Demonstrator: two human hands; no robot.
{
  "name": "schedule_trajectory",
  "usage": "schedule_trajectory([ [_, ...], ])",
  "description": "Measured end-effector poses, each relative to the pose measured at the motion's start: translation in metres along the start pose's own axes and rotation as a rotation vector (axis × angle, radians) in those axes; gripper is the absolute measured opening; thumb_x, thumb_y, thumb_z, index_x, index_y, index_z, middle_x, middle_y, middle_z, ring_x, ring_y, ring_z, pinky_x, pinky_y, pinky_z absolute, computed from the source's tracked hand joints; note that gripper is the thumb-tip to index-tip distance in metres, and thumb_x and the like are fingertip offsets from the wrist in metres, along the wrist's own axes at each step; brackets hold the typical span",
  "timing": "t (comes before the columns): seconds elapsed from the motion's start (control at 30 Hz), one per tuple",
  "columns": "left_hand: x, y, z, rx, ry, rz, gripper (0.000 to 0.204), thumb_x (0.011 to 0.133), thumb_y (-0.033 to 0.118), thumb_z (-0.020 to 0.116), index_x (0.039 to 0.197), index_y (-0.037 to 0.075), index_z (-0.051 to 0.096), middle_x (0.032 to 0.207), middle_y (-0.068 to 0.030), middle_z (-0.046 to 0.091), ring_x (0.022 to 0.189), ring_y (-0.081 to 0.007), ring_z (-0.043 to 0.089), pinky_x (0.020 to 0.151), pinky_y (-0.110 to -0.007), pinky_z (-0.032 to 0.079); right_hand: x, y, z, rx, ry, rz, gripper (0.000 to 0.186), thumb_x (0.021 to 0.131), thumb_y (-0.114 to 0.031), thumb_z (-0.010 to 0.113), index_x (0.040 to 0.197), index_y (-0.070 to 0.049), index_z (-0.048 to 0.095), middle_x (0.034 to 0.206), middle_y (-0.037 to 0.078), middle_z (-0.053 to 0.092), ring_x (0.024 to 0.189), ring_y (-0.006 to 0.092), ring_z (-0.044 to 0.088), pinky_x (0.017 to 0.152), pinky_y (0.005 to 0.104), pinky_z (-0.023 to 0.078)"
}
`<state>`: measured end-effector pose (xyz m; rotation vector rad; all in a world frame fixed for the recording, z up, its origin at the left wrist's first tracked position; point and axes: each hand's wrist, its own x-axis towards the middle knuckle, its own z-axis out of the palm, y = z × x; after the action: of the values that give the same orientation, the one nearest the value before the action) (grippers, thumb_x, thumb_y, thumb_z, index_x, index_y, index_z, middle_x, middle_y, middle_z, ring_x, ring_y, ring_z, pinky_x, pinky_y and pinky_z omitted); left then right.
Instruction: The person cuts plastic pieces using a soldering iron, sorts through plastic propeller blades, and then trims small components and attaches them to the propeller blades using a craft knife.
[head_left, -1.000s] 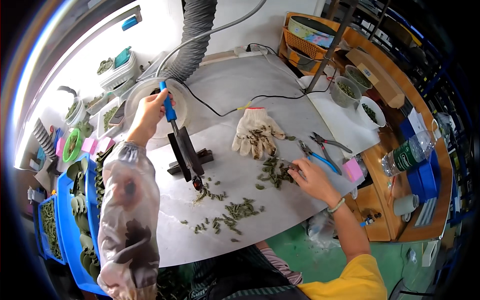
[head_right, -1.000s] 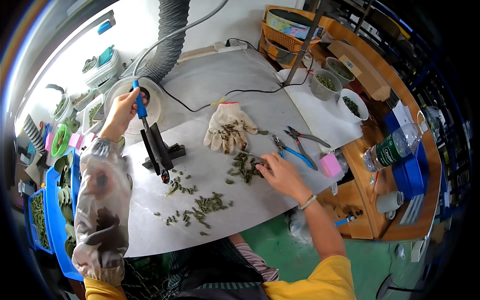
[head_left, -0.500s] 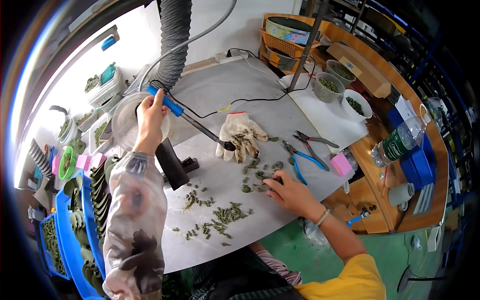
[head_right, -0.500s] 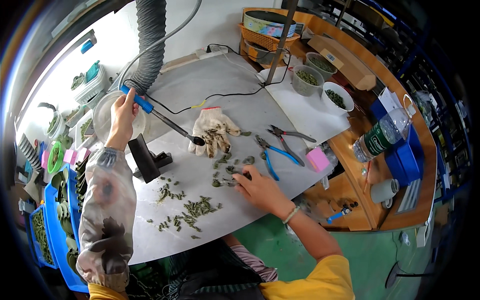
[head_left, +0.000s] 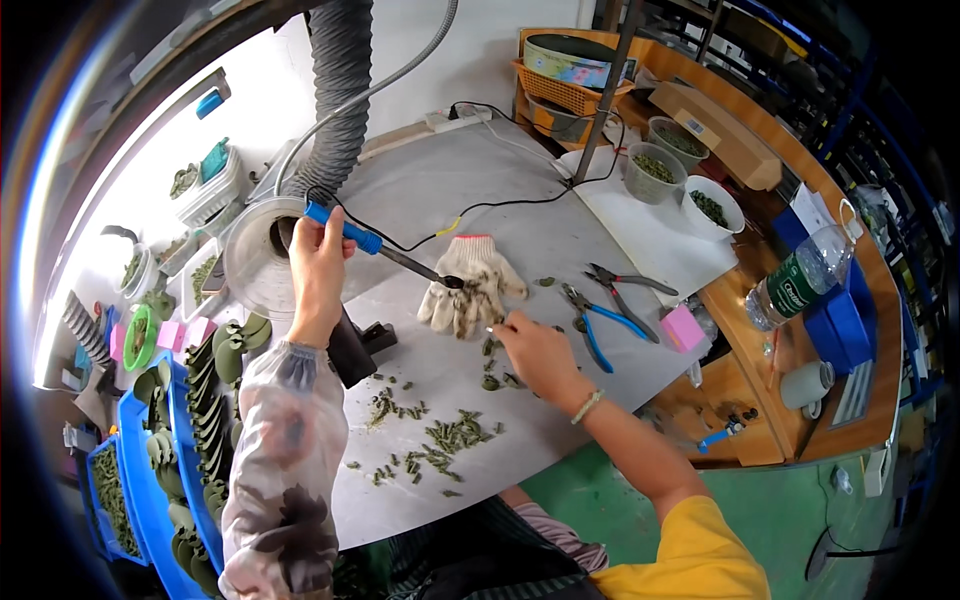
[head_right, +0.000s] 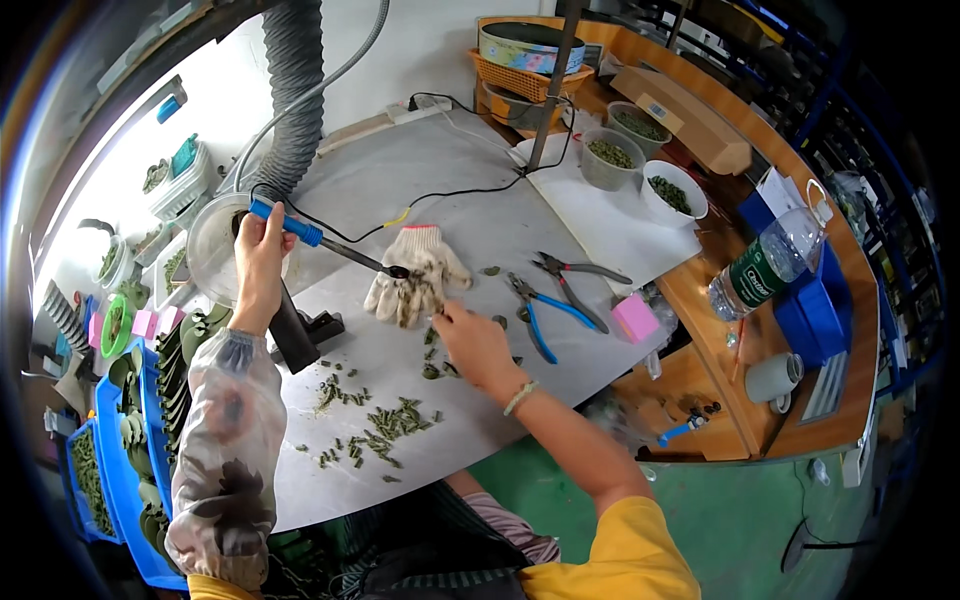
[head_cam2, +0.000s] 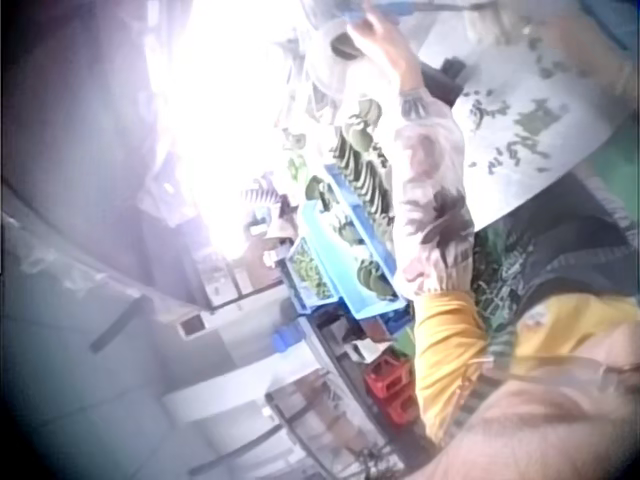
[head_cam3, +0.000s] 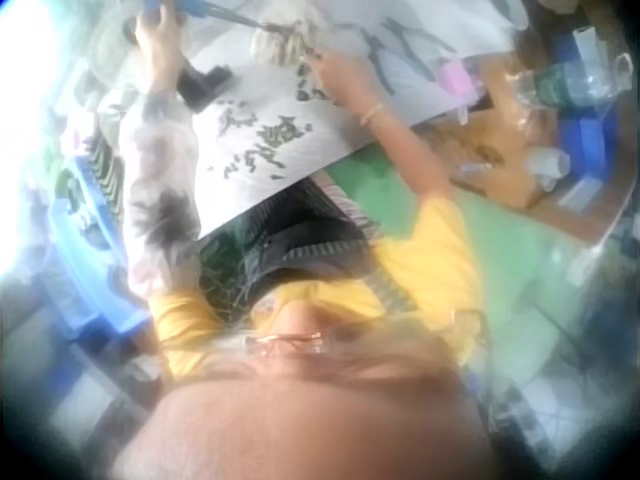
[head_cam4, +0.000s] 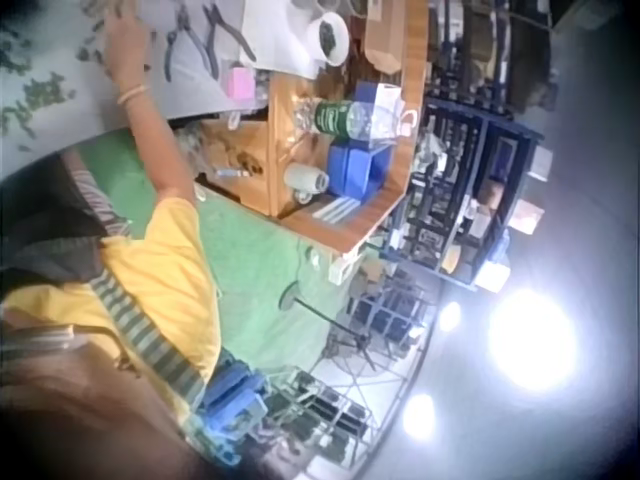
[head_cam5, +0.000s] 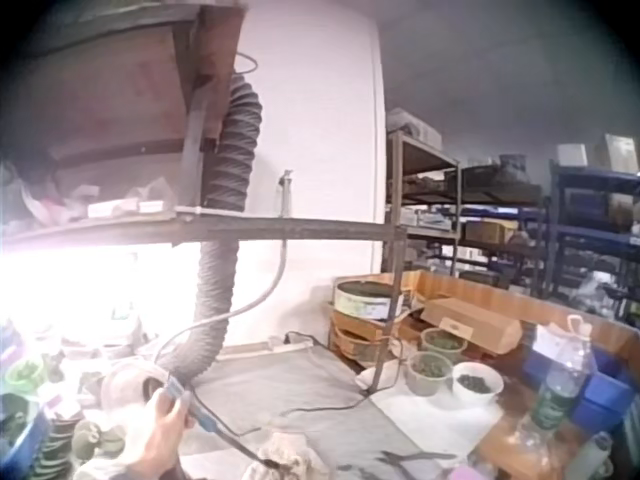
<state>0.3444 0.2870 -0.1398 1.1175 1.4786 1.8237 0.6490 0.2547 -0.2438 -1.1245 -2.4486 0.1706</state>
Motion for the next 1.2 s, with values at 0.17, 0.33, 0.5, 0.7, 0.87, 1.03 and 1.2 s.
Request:
schedule_trajectory([
  [0.17, -0.018, 0.009, -0.014, -0.005, -0.003, -0.036, 0.021, 0.102, 0.026, 0.064, 0.099, 0.007, 0.056, 0.085, 0.0007, 0.057, 0.071, -0.0050, 0.052, 0.067, -0.021, 0.045, -0.013, -0.011, -0.008, 0.165, 0.012, -0.002, 0.021, 0.086, -0.003, 0.061, 0.107, -0.007, 0.064, 0.101, 0.010, 0.059, 0.083, 0.0328, 0.067, 0.068, 0.0461, 0.054],
  [0.33, -0.037, 0.014, -0.020, -0.054, -0.013, -0.073, 0.022, 0.101, 0.025, 0.066, 0.100, 0.005, 0.058, 0.084, -0.0001, 0.055, 0.067, -0.0062, 0.052, 0.064, -0.022, 0.045, -0.029, 0.003, -0.013, 0.198, 0.108, 0.026, 0.017, 0.096, -0.010, 0.061, 0.112, -0.005, 0.065, 0.096, 0.011, 0.061, 0.077, 0.0309, 0.064, 0.066, 0.0411, 0.050],
  [0.5, -0.054, 0.034, -0.029, -0.055, -0.244, -0.126, 0.036, 0.103, 0.019, 0.056, 0.136, 0.006, 0.054, 0.084, 0.0042, 0.048, 0.063, -0.0036, 0.041, 0.057, -0.020, 0.032, -0.017, -0.006, -0.044, 0.458, 0.068, 0.239, 0.016, 0.098, -0.014, 0.060, 0.109, -0.003, 0.064, 0.092, 0.015, 0.065, 0.081, 0.0370, 0.064, 0.069, 0.0445, 0.051],
  [0.7, -0.066, 0.040, -0.029, -0.010, -0.375, -0.078, 0.068, 0.098, 0.009, 0.048, 0.161, 0.011, 0.024, 0.086, 0.0029, 0.050, 0.060, -0.0032, 0.037, 0.051, -0.019, 0.031, -0.015, 0.016, -0.005, 0.429, 0.092, 0.236, 0.020, 0.101, -0.019, 0.056, 0.106, -0.001, 0.065, 0.090, 0.016, 0.068, 0.081, 0.0348, 0.063, 0.072, 0.0433, 0.049],
  [0.87, -0.081, 0.045, -0.037, 0.055, -0.339, -0.054, 0.078, 0.095, 0.009, 0.048, 0.163, 0.015, 0.012, 0.090, 0.0004, 0.058, 0.058, -0.0040, 0.040, 0.051, -0.019, 0.035, -0.002, 0.007, 0.006, 0.401, 0.139, 0.212, 0.021, 0.101, -0.019, 0.055, 0.106, -0.001, 0.065, 0.098, 0.016, 0.070, 0.083, 0.0349, 0.065, 0.073, 0.0423, 0.050],
  [1.03, -0.088, 0.049, -0.028, 0.047, -0.278, -0.079, 0.078, 0.096, 0.010, 0.049, 0.164, 0.016, 0.011, 0.089, -0.0015, 0.062, 0.056, -0.0044, 0.039, 0.051, -0.019, 0.034, 0.006, 0.010, 0.020, 0.374, 0.161, 0.222, 0.021, 0.101, -0.022, 0.056, 0.101, -0.002, 0.064, 0.093, 0.015, 0.069, 0.084, 0.0359, 0.066, 0.072, 0.0436, 0.050],
  [1.2, -0.083, 0.046, -0.027, 0.039, -0.234, -0.092, 0.078, 0.096, 0.011, 0.050, 0.163, 0.015, 0.012, 0.089, -0.0017, 0.062, 0.055, -0.0045, 0.038, 0.049, -0.020, 0.031, 0.015, -0.004, 0.028, 0.293, 0.011, 0.278, 0.024, 0.100, -0.027, 0.055, 0.095, -0.005, 0.064, 0.082, 0.015, 0.070, 0.077, 0.0403, 0.065, 0.069, 0.0484, 0.051],
])
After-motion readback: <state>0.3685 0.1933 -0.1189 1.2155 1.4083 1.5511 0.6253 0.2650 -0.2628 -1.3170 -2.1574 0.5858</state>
